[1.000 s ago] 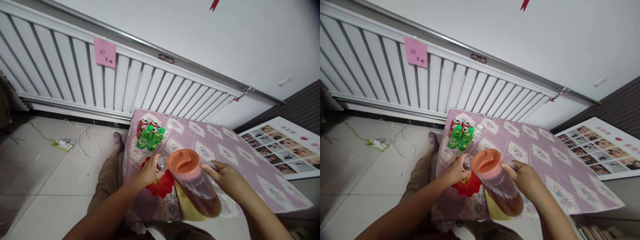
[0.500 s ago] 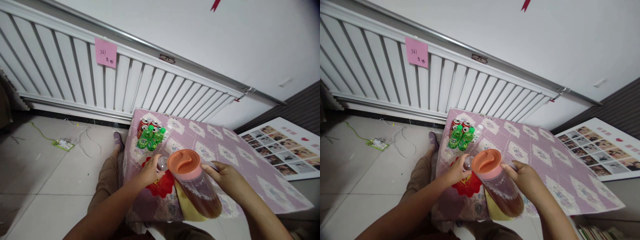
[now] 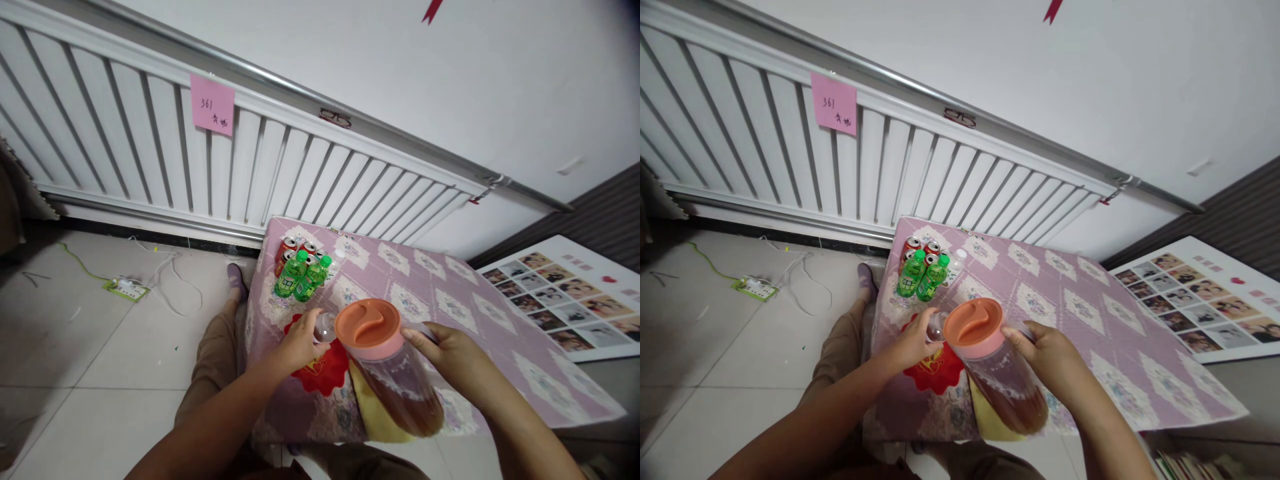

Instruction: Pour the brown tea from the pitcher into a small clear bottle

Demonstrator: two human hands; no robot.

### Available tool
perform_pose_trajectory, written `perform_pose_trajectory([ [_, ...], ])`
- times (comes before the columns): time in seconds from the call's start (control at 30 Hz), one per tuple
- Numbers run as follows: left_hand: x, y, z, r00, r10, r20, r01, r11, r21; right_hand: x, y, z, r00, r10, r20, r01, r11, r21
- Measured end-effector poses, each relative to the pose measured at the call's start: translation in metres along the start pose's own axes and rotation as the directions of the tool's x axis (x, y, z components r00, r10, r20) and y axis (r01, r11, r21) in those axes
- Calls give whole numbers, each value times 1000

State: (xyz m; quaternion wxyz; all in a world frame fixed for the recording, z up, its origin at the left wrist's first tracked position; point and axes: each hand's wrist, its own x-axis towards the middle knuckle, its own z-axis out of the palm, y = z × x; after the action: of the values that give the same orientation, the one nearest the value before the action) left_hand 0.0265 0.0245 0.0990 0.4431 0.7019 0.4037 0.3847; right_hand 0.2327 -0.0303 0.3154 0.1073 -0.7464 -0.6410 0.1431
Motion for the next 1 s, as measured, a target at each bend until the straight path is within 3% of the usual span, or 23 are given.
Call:
perform_pose_trajectory([
  [1.0,0,-7,5,1000,17,-26,-19,998,-51,-1,-6,-3,1000,-14,-15,14,1000,-26],
])
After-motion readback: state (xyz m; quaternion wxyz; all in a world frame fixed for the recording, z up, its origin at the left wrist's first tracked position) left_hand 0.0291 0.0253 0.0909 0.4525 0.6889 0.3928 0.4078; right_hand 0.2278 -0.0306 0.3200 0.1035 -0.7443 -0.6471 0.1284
